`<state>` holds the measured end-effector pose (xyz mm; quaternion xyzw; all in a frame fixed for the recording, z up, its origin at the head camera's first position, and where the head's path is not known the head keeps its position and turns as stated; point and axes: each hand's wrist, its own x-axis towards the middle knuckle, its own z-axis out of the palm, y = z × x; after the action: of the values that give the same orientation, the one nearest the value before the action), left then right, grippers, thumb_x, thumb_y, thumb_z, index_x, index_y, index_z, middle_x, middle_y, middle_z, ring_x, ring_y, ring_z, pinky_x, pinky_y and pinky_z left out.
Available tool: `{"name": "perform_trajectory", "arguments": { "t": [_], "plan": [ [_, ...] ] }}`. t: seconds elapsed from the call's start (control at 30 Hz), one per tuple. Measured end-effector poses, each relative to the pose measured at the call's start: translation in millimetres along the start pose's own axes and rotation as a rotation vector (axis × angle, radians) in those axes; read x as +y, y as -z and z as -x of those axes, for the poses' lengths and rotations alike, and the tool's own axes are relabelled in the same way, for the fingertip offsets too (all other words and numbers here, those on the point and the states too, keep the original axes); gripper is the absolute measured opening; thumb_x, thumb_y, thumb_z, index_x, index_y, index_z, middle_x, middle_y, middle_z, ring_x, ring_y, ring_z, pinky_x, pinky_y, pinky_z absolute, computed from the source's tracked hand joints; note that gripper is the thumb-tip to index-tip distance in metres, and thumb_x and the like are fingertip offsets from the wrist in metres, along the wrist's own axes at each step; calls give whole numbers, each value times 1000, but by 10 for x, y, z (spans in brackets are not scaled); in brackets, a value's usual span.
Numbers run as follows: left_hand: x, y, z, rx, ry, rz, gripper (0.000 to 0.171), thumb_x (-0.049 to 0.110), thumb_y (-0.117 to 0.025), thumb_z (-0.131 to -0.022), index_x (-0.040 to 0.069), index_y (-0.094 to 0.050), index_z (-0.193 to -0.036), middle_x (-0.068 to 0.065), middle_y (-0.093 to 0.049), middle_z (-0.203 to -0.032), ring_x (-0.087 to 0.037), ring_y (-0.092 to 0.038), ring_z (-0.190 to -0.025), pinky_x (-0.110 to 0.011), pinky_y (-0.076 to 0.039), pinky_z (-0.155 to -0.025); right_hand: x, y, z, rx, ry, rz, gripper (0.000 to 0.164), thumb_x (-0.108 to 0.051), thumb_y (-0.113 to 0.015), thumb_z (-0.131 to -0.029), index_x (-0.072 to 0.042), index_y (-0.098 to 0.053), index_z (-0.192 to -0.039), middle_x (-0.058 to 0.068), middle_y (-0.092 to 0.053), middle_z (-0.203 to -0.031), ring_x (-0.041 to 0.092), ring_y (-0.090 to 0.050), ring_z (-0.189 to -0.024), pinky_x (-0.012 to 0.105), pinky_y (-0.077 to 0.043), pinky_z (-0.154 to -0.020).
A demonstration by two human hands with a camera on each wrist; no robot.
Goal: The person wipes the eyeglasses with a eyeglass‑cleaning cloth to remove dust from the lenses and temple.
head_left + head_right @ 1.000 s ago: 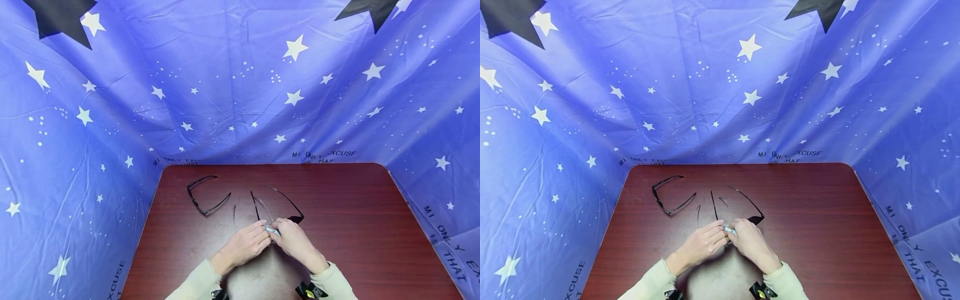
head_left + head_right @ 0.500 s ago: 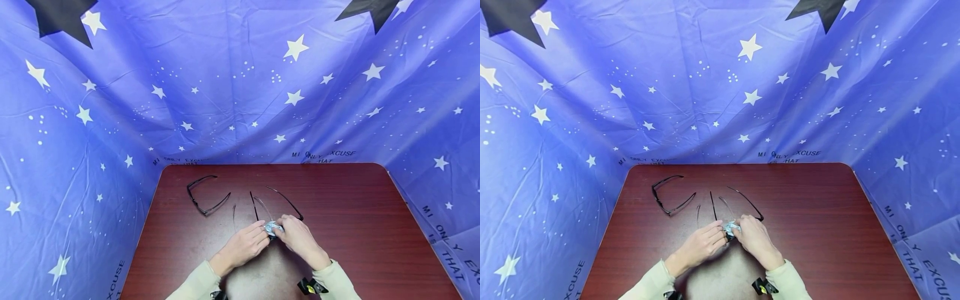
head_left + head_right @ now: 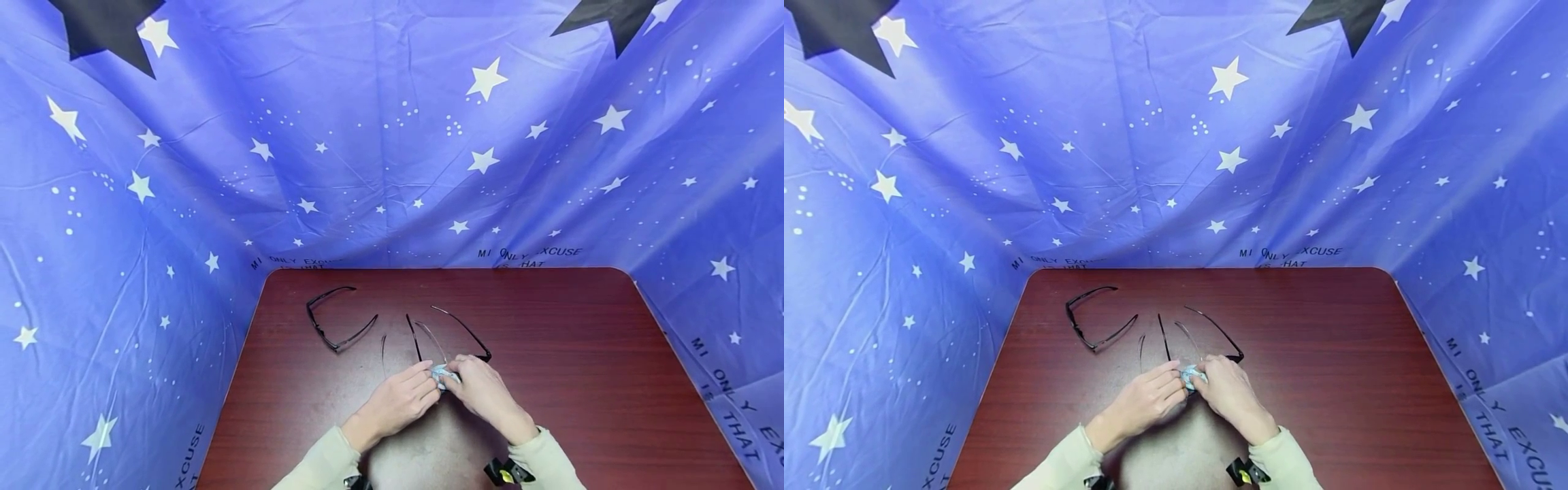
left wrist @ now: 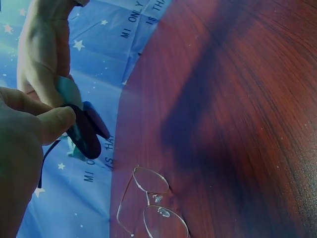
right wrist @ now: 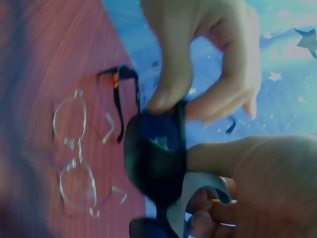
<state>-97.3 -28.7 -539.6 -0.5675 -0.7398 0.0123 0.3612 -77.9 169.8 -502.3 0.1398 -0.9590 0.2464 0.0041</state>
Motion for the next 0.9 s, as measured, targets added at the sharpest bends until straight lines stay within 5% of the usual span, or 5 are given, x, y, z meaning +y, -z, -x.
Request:
{"name": "perform_trajectory", "arguments": {
  "t": [0.23, 0.53, 0.9],
  "plan": [
    [-11, 5, 0, 19, -2, 10, 22, 11, -47, -99, 16, -67, -91, 4, -70, -99, -13, -66, -102, -36, -44, -116, 36, -13, -7, -4, -58, 28, 14, -15, -80, -86, -15, -69, -76, -8, -54, -73, 17, -56, -71, 36, -46, -57],
    [-2, -23, 9, 20, 10, 41, 23, 11, -46, -101, 17, -65, -90, 4, -69, -102, -12, -66, -103, -35, -43, -116, -5, -1, 17, -20, 82, -88, 11, -16, -77, -90, -14, -73, -80, -12, -58, -73, 6, -52, -66, 26, -42, -55],
    [26, -37, 11, 13, -1, 27, 20, 14, -47, -99, 18, -66, -93, 4, -71, -106, -13, -66, -107, -35, -40, -119, 31, -8, 19, -15, -51, 20, 15, -16, -80, -86, -17, -70, -76, -10, -53, -71, 14, -56, -69, 35, -45, -56]
  ]
}}
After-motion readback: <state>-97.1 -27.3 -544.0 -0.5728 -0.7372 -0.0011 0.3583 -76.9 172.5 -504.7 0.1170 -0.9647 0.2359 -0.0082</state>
